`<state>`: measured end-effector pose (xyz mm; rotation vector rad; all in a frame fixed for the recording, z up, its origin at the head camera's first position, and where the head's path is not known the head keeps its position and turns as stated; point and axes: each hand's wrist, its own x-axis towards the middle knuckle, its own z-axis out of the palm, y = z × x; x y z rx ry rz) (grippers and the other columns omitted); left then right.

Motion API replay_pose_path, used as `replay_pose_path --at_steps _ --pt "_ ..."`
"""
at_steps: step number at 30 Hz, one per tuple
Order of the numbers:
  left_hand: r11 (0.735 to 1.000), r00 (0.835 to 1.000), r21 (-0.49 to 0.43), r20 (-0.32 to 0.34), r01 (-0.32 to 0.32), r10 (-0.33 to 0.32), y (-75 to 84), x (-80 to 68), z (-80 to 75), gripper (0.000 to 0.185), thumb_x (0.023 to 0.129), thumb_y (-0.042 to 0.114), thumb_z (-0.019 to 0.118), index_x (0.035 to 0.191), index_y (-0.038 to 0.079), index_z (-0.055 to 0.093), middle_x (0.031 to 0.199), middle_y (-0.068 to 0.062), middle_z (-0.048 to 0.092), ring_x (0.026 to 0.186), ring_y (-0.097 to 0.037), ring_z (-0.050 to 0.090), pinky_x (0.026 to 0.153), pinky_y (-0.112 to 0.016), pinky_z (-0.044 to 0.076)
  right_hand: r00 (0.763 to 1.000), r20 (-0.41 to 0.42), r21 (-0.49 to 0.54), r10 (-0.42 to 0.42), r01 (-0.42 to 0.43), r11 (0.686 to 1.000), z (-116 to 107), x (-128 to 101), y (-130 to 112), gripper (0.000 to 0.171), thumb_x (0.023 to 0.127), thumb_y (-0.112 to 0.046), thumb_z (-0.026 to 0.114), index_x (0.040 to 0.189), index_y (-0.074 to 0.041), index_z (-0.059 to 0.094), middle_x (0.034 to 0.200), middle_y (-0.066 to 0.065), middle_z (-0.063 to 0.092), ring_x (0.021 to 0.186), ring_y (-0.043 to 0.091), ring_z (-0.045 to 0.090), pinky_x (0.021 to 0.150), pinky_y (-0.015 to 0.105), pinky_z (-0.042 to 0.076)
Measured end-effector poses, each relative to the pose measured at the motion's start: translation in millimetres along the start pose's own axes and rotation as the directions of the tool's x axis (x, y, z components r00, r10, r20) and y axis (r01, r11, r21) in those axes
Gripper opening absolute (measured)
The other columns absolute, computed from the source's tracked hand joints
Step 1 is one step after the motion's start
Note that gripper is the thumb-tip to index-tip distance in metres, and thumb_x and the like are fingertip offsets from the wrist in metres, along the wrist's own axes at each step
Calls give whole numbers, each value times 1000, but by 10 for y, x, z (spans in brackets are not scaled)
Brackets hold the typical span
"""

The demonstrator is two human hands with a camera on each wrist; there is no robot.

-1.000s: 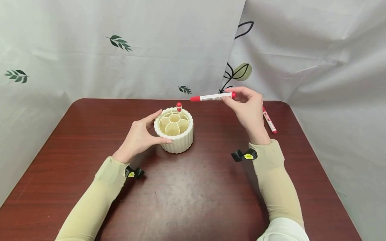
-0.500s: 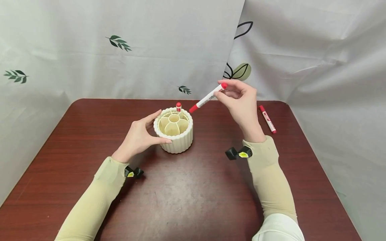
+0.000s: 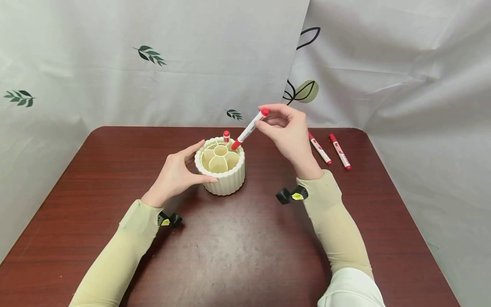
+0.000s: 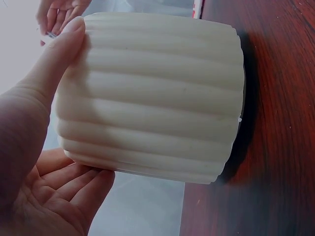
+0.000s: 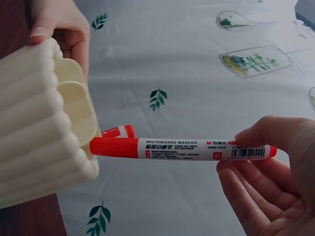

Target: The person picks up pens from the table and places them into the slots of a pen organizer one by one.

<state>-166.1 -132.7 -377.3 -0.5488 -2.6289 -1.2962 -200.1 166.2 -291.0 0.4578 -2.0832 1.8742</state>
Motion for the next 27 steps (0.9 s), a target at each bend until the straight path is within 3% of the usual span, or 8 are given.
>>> replay_pose_path --at_steps 9,27 --pt "1000 1000 6 -10 -9 9 -4 0 -11 115 59 57 95 153 12 48 145 1 56 119 -8 62 105 -33 45 996 81 -132 46 -35 991 170 -4 138 28 83 -7 85 110 -6 78 94 5 74 80 17 72 72 24 57" --pt "1000 1000 -15 16 24 -24 3 -9 -4 115 60 58 94 154 13 46 148 1 53 123 -10 59 101 -32 50 982 167 -203 82 -48 978 354 -78 335 25 86 -14 82 109 -4 77 95 4 75 81 19 72 71 26 58"
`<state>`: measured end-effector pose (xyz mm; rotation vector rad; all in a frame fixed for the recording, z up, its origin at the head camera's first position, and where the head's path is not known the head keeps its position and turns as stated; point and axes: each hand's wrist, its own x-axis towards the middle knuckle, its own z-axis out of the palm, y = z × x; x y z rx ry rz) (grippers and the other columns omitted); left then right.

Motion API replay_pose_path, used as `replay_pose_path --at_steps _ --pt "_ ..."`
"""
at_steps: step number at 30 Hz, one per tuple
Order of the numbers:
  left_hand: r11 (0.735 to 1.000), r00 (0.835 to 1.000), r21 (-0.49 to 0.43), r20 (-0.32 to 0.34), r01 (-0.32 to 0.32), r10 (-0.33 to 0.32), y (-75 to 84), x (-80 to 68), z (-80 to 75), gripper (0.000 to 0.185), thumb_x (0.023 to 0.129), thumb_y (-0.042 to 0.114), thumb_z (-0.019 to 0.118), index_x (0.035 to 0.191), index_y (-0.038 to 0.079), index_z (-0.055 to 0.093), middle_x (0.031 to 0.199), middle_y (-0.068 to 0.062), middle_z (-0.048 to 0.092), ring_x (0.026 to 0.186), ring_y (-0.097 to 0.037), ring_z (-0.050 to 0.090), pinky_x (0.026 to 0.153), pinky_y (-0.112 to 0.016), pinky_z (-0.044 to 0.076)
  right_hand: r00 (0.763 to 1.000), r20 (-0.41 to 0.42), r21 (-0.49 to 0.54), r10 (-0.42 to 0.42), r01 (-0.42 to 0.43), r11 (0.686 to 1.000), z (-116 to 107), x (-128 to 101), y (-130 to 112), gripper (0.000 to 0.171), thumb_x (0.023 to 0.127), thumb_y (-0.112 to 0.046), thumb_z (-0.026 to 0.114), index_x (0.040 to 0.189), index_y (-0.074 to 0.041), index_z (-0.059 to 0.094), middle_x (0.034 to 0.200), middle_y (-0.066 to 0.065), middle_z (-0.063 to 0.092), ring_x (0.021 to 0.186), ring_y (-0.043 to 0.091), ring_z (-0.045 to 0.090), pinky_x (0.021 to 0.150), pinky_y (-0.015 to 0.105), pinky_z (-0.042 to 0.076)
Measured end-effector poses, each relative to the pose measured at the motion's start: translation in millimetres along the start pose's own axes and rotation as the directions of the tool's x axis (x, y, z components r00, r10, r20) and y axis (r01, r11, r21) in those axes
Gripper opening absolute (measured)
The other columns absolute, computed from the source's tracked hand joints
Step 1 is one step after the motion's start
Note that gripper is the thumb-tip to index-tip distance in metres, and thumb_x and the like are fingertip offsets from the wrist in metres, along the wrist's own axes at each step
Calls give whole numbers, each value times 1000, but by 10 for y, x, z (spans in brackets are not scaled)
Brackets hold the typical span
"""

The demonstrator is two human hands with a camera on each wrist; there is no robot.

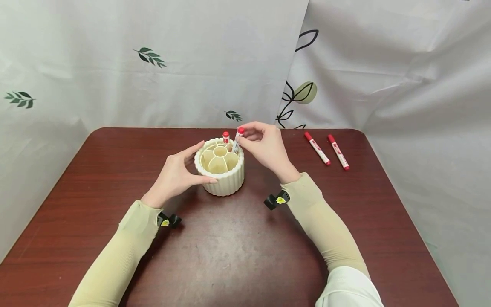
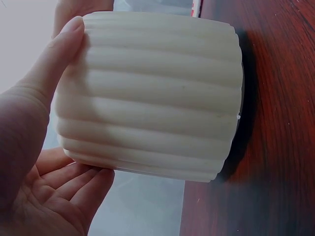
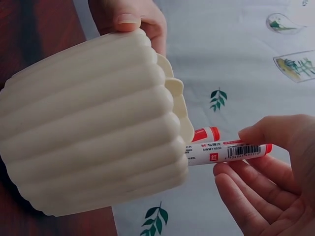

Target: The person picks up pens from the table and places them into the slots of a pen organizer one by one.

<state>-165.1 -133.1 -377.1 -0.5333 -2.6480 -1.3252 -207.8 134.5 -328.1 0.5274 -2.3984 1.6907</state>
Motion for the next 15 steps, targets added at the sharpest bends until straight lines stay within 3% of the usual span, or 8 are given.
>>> replay_pose_path --at_steps 15 --pt "1000 1000 14 -2 -11 11 -2 2 5 115 60 59 93 154 13 46 147 1 54 122 -11 60 100 -32 50 999 27 -40 18 -17 999 42 -10 30 21 87 -18 83 104 -7 78 92 3 75 79 18 71 74 31 59"
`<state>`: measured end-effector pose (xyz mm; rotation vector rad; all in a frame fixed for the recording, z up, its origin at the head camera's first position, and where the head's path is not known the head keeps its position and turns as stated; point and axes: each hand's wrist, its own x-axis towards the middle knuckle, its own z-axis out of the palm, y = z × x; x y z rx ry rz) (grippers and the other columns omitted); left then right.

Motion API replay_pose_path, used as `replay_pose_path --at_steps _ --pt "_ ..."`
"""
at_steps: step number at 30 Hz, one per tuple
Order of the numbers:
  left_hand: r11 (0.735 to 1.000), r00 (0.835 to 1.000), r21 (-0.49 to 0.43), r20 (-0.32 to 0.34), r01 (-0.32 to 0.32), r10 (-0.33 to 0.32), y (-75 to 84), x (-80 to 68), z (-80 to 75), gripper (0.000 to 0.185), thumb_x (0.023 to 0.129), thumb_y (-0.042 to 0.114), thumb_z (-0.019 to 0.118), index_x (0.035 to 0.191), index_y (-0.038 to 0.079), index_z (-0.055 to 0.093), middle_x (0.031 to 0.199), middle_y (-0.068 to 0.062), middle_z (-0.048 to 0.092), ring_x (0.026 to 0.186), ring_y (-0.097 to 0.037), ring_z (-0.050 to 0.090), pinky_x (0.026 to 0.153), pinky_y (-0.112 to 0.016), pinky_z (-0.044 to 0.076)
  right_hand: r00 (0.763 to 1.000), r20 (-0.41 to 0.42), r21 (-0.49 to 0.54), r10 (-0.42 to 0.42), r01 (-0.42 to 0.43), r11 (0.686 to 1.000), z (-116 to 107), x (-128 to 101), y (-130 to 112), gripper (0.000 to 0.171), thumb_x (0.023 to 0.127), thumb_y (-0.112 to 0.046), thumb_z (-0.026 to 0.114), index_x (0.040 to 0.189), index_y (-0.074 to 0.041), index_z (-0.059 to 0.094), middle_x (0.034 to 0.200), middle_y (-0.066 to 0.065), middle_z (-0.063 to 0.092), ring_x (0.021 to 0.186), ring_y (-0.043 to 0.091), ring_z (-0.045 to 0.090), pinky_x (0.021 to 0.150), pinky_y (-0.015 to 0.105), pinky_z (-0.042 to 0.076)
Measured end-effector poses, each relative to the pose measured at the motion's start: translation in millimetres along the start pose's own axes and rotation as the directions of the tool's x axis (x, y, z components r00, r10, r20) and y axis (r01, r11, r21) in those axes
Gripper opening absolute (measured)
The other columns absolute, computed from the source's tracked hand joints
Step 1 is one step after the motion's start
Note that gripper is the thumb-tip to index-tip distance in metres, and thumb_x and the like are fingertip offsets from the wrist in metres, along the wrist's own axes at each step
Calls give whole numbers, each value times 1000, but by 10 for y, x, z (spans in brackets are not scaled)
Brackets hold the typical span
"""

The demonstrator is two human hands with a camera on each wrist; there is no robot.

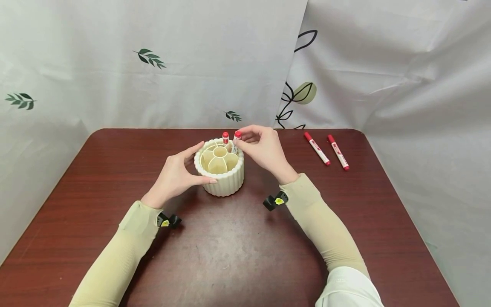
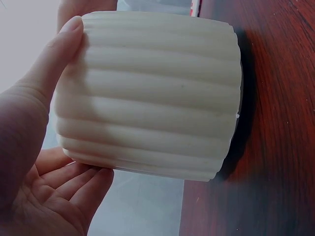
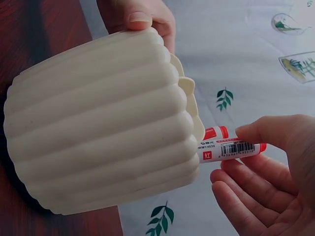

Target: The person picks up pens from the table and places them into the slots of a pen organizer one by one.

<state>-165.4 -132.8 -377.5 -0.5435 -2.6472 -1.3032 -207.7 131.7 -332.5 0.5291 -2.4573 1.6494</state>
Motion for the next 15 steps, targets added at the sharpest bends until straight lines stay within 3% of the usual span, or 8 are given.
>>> replay_pose_path --at_steps 15 --pt "1000 1000 -4 3 4 -4 1 1 0 116 60 60 93 154 13 46 148 1 53 123 -11 60 100 -32 50 1000 19 -14 -9 9 1000 63 -17 30 20 86 -18 84 103 -8 78 91 2 75 78 18 71 74 31 59"
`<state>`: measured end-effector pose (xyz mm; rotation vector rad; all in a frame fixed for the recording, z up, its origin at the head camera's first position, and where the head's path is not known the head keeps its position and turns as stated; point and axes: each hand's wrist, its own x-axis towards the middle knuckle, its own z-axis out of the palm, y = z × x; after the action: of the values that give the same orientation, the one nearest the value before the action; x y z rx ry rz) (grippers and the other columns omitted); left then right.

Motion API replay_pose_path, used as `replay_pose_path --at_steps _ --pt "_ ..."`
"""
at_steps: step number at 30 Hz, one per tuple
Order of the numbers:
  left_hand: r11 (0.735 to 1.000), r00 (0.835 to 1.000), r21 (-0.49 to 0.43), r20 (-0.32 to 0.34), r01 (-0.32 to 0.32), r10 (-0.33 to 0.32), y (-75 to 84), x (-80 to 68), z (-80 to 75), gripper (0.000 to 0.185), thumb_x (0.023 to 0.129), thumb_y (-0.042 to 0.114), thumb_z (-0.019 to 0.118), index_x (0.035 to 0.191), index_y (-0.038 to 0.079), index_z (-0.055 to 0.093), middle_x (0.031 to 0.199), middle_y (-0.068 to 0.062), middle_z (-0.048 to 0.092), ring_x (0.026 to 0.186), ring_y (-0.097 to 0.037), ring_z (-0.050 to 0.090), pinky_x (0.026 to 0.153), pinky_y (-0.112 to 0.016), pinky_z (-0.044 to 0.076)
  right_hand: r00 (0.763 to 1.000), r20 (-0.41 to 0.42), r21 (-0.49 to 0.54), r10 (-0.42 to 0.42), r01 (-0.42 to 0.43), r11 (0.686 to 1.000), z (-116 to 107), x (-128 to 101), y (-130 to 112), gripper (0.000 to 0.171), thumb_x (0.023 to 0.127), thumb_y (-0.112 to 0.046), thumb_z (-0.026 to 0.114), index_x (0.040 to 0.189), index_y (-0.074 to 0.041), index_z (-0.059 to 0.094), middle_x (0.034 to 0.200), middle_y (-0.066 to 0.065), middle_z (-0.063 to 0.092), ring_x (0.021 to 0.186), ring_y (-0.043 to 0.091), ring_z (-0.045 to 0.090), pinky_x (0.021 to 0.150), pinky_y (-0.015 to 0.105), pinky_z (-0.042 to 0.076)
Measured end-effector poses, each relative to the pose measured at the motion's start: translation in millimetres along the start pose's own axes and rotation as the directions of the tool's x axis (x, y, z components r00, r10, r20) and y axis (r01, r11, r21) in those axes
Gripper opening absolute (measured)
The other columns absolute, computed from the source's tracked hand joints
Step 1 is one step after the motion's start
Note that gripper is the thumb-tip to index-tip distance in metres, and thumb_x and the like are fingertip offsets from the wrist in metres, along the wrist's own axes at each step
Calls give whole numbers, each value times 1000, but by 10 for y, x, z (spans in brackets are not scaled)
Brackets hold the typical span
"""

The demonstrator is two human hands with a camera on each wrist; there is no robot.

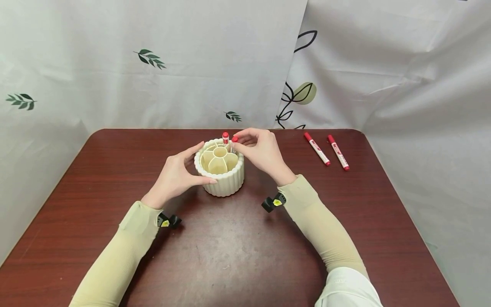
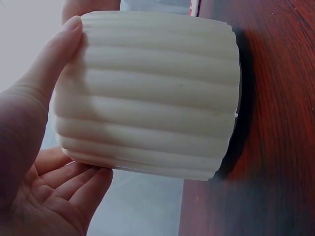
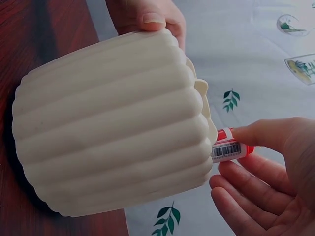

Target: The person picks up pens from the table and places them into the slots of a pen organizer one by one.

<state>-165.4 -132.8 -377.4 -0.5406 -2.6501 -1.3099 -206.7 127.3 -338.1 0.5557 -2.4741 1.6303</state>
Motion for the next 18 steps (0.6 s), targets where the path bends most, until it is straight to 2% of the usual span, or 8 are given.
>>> replay_pose_path --at_steps 18 --pt "997 998 47 -7 -63 63 15 -32 -29 113 63 61 91 153 9 46 148 0 53 122 -12 59 99 -33 50 999 -33 -12 28 -28 1000 -155 -84 11 29 86 -31 85 107 -12 79 97 0 76 83 18 72 76 30 59"
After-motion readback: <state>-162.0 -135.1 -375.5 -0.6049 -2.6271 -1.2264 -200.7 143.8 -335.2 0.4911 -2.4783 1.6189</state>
